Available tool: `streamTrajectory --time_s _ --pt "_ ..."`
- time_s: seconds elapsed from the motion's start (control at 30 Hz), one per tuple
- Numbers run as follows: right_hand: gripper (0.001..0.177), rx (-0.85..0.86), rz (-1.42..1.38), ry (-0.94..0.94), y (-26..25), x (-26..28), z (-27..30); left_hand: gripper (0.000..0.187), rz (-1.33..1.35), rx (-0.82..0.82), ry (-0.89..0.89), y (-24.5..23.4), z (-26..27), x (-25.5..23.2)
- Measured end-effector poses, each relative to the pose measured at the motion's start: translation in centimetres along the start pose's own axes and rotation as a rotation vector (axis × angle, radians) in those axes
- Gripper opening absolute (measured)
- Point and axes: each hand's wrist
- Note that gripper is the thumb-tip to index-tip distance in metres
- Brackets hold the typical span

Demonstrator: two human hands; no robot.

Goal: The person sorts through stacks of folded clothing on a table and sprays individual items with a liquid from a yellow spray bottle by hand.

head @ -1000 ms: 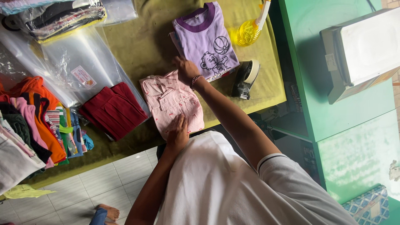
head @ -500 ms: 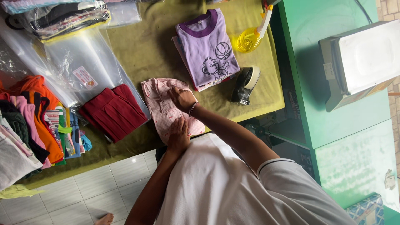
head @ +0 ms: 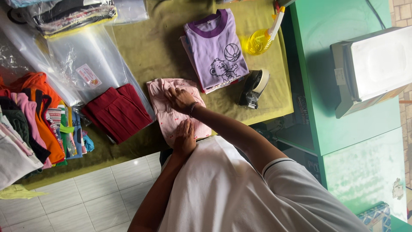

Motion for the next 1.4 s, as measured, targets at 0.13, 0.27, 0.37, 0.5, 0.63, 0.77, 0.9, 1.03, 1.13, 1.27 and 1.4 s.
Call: streamTrajectory --time_s 0.13,0.27,0.37,0.5,0.63,0.77,0.9,1.03,1.13,1.27,1.4 --pt "0.020 0.183 -0.394 0.134 -2.8 -2.4 -2.1 0.096 0.023 -0.002 -0.018 0.4 0.0 -0.1" --pt "0.029 0.006 0.023 0.185 -4.3 -6.7 -4.9 0.094 0.006 -0.017 -0.018 0.6 -0.1 -0.2" --pt "0.023 -0.140 0.002 0.044 -3.7 -7.2 -4.5 0.092 -0.016 -0.019 -0.016 0.7 -0.2 -0.3" --pt "0.027 0.032 -0.143 -0.091 -5.2 -3.2 -1.2 0.091 -0.007 -0.016 -0.023 0.5 -0.3 -0.4" --pt "0.043 0.109 -0.020 0.050 -5.9 -2.9 0.0 0.087 0.024 -0.057 0.014 0.4 -0.2 0.0" --pt "0.071 0.229 -0.056 0.181 -6.4 -2.7 0.9 0.072 0.066 -0.147 0.056 -1.3 -0.1 -0.2" --pt "0.078 0.118 -0.112 0.155 -7.4 -2.6 2.7 0.089 0.097 -0.126 0.115 -2.9 -0.8 0.6" --pt "0.053 0.022 -0.266 0.337 -9.5 -1.3 7.3 0.070 0.389 -0.197 -0.002 -9.1 -1.9 2.5" --pt "0.049 0.087 -0.216 0.587 -9.7 -1.0 9.9 0.048 0.349 -0.354 -0.102 -8.3 -2.1 5.7" --pt "0.064 0.222 -0.355 0.924 -8.6 -1.7 10.0 0.051 0.111 -0.314 -0.269 -7.3 -2.8 9.6" --pt "0.063 0.187 -0.476 1.033 -5.2 -3.1 10.0 0.064 0.100 -0.279 -0.435 -9.5 -4.8 9.7"
Point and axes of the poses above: each hand's wrist, its own z-axis away from the middle knuckle, its own y-axis out of the palm, x = y × z, and after that the axes turned 11 degrees about y, right-handed
